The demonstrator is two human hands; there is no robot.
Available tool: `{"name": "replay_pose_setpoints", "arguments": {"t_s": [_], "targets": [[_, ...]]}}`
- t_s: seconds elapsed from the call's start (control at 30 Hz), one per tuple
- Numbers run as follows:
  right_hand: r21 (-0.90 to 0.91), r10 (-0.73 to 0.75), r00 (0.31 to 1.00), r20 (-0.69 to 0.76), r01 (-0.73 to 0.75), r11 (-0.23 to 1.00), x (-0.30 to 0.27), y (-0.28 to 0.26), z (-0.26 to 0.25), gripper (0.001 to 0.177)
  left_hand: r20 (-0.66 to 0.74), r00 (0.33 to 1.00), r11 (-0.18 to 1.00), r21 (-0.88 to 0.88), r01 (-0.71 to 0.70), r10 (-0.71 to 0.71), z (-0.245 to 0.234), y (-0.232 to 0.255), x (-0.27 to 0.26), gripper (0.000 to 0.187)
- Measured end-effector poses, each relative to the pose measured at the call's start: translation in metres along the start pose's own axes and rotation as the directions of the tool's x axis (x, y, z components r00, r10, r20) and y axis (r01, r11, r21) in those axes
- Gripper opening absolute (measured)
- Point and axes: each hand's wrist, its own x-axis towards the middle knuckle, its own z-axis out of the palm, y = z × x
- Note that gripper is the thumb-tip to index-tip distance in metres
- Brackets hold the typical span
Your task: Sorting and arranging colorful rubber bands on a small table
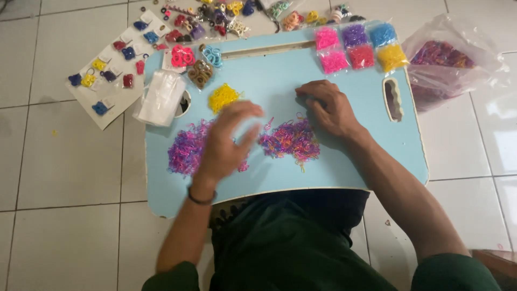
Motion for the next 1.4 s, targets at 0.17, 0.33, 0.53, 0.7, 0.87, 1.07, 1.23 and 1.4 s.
{"name": "replay_pose_setpoints", "arguments": {"t_s": [0.17,0.33,0.53,0.7,0.87,1.07,1.23,1.4], "targets": [[-0.005,-0.020,1.000,0.005,0.020,1.000,0.004,-0.004,-0.001,0.030,0.026,0.988,0.964,0.227,0.141,-0.151,0.070,0.009,-0.039,0.057],[-0.041,-0.040,0.997,0.068,0.042,0.998,0.004,-0.016,-0.006,0.034,-0.014,0.985,0.920,0.355,0.166,-0.172,0.085,0.009,-0.046,0.083],[-0.077,-0.055,0.991,0.121,0.064,0.995,0.006,-0.025,-0.008,0.036,-0.193,0.946,0.954,0.103,0.283,-0.260,0.077,0.004,-0.051,0.042],[-0.013,0.020,0.995,0.103,-0.019,1.000,0.011,-0.033,-0.011,0.036,-0.458,0.873,0.959,0.132,0.250,-0.165,0.075,0.001,-0.051,0.031],[-0.061,0.033,0.988,0.152,-0.024,0.998,0.015,-0.036,-0.008,0.039,-0.535,0.832,0.961,0.121,0.249,-0.148,0.073,-0.006,-0.055,0.028],[-0.352,0.185,0.961,0.206,-0.104,0.930,-0.001,-0.092,0.012,0.095,-0.563,0.819,0.985,0.049,0.165,-0.109,0.065,0.001,-0.050,0.024],[-0.518,0.178,0.983,0.046,-0.129,0.846,-0.036,-0.102,0.061,0.117,-0.554,0.832,0.997,0.035,0.064,-0.033,0.056,0.006,-0.051,0.020],[-0.470,0.092,0.996,-0.002,-0.082,0.879,-0.034,-0.101,0.073,0.064,-0.519,0.855,1.000,-0.002,0.000,-0.001,0.053,0.006,-0.053,0.025]]}}
